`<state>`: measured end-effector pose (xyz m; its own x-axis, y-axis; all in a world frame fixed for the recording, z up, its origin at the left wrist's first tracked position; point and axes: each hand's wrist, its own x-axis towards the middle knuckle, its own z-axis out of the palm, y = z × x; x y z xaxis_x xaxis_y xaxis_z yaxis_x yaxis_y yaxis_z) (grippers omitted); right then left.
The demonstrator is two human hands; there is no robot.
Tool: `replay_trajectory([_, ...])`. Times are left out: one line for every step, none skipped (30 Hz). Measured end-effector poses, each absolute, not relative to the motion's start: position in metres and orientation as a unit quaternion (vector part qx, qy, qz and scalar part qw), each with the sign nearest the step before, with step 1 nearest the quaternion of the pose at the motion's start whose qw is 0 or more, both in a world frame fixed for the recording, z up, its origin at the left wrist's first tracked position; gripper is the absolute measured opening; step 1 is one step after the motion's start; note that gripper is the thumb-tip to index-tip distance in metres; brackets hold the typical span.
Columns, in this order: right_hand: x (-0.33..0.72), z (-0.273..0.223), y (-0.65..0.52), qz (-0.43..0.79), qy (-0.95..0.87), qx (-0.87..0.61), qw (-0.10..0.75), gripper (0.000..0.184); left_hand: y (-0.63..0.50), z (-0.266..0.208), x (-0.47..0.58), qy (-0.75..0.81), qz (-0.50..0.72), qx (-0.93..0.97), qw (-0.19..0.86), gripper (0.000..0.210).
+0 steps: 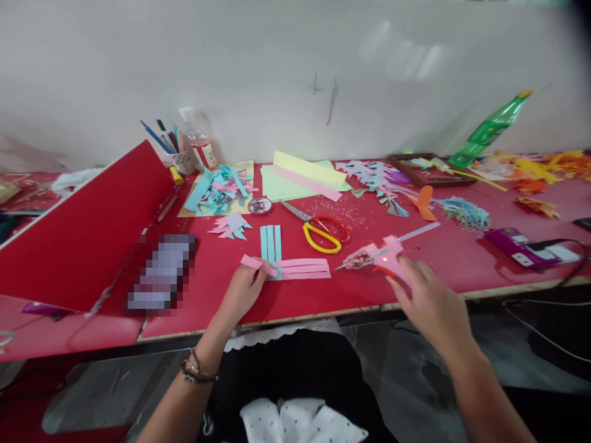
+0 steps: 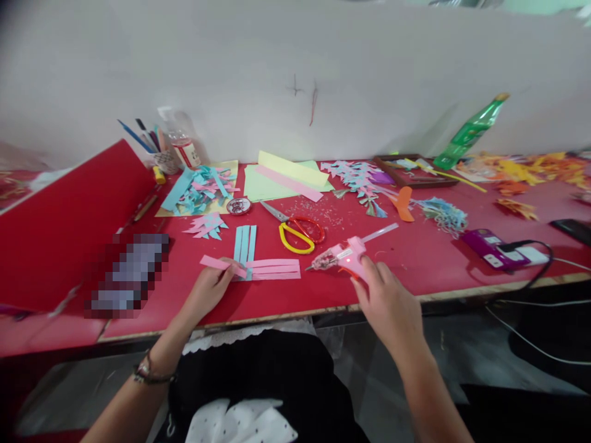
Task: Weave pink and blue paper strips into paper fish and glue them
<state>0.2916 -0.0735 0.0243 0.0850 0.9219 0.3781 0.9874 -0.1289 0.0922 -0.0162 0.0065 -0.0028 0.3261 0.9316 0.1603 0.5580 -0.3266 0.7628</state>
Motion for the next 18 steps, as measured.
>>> replay_trajectory([0.297, 0.024, -0.069, -0.171, -0.642, -0.739, 0.112, 0.042, 0.007, -0.003, -0.016, 0.494, 0.305, 0.755, 0.306, 0.032])
replay_trajectory([0.302, 0.023, -0.064, -0.166, -0.630, -0.746, 0.136, 0.045, 0.007, -0.003, -0.016, 0.496, 0.304, 0.754, 0.305, 0.032])
replay_trajectory([0.307, 0.022, -0.056, -0.159, -0.615, -0.756, 0.157, 0.048, 0.007, -0.004, -0.016, 0.498, 0.302, 0.754, 0.304, 0.032])
replay_trajectory([0.312, 0.020, -0.047, -0.148, -0.605, -0.763, 0.173, 0.052, 0.007, -0.004, -0.016, 0.500, 0.302, 0.753, 0.303, 0.032])
replay_trajectory([0.316, 0.017, -0.037, -0.133, -0.599, -0.769, 0.179, 0.055, 0.007, -0.004, -0.016, 0.502, 0.302, 0.752, 0.302, 0.032])
replay_trajectory([0.319, 0.013, -0.027, -0.120, -0.597, -0.772, 0.183, 0.055, 0.007, -0.003, -0.016, 0.502, 0.303, 0.752, 0.300, 0.032])
replay_trajectory([0.322, 0.010, -0.017, -0.111, -0.593, -0.776, 0.184, 0.055, 0.006, -0.003, -0.016, 0.499, 0.303, 0.754, 0.300, 0.031])
replay_trajectory([0.324, 0.006, -0.008, -0.101, -0.591, -0.780, 0.182, 0.054, 0.005, -0.002, -0.015, 0.496, 0.301, 0.757, 0.302, 0.029])
replay_trajectory([0.324, 0.003, 0.001, -0.092, -0.589, -0.782, 0.179, 0.052, 0.004, -0.001, -0.015, 0.496, 0.298, 0.757, 0.303, 0.027])
replay_trajectory([0.324, 0.002, 0.007, -0.087, -0.591, -0.783, 0.174, 0.050, 0.003, 0.001, -0.015, 0.497, 0.296, 0.757, 0.305, 0.024])
replay_trajectory([0.322, 0.001, 0.012, -0.091, -0.589, -0.784, 0.173, 0.047, 0.002, 0.002, -0.015, 0.496, 0.294, 0.757, 0.310, 0.022])
replay_trajectory([0.318, 0.002, 0.014, -0.103, -0.584, -0.785, 0.178, 0.045, 0.001, 0.003, -0.015, 0.492, 0.292, 0.757, 0.315, 0.020])
replay_trajectory([0.312, 0.004, 0.015, -0.118, -0.580, -0.784, 0.190, 0.043, 0.001, 0.004, -0.015, 0.487, 0.293, 0.758, 0.320, 0.018])
replay_trajectory([0.305, 0.008, 0.015, -0.131, -0.577, -0.779, 0.210, 0.041, 0.001, 0.005, -0.015, 0.480, 0.295, 0.759, 0.325, 0.016])
replay_trajectory([0.295, 0.012, 0.014, -0.129, -0.582, -0.767, 0.238, 0.040, 0.001, 0.005, -0.015, 0.474, 0.298, 0.760, 0.329, 0.015])
replay_trajectory([0.283, 0.016, 0.011, -0.097, -0.614, -0.736, 0.267, 0.038, 0.001, 0.004, -0.015, 0.469, 0.300, 0.761, 0.333, 0.014])
replay_trajectory([0.271, 0.021, 0.009, -0.030, -0.665, -0.686, 0.293, 0.035, 0.001, 0.004, -0.015, 0.467, 0.304, 0.761, 0.332, 0.014])
replay_trajectory([0.257, 0.024, 0.006, 0.043, -0.700, -0.635, 0.324, 0.034, 0.002, 0.002, -0.016, 0.465, 0.309, 0.762, 0.329, 0.013])
